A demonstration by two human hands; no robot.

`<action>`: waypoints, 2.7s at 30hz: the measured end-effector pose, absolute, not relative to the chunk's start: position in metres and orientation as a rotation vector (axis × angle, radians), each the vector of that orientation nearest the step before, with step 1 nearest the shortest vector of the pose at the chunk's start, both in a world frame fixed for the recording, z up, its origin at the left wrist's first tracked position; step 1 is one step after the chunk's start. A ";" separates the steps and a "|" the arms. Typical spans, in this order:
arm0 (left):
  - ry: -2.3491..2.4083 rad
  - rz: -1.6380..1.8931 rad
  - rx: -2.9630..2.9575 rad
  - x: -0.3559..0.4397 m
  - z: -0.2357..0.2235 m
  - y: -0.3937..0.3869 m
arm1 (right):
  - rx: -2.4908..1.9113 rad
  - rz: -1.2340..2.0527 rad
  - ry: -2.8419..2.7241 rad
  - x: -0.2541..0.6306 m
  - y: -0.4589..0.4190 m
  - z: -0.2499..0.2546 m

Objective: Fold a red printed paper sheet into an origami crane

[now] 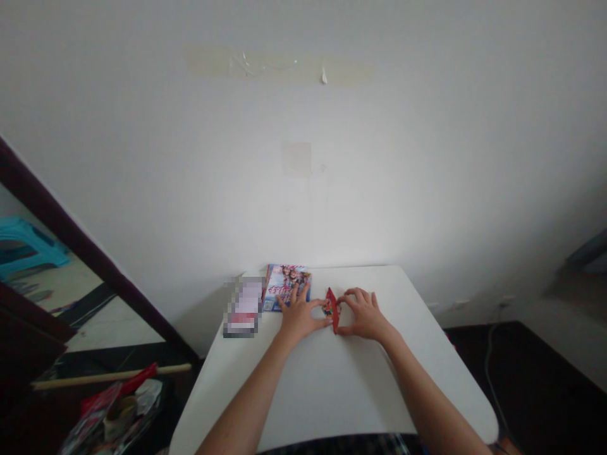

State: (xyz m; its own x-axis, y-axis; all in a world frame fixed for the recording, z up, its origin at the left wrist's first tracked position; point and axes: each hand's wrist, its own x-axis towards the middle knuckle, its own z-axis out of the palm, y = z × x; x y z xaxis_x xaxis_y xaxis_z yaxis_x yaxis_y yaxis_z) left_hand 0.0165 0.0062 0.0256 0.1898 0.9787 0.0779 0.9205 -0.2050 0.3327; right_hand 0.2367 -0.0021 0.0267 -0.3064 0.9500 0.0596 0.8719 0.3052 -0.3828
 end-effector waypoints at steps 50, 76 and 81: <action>1.840 0.685 2.249 0.020 0.015 0.005 | -1.506 0.336 -2.175 0.243 0.016 0.011; 1.818 0.619 2.258 0.018 0.017 0.003 | -1.504 0.287 -2.213 0.242 0.015 0.014; 1.806 0.650 2.272 0.017 0.016 0.004 | -1.477 0.332 -2.199 0.243 0.017 0.013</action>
State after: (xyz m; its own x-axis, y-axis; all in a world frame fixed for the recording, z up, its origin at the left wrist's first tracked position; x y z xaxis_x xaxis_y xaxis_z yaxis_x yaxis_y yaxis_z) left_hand 0.0173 0.0040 0.0156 0.1728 0.9575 0.2310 0.8850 -0.2538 0.3904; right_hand 0.2433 0.0165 0.0126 -0.3118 0.9182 0.2443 0.8049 0.3918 -0.4456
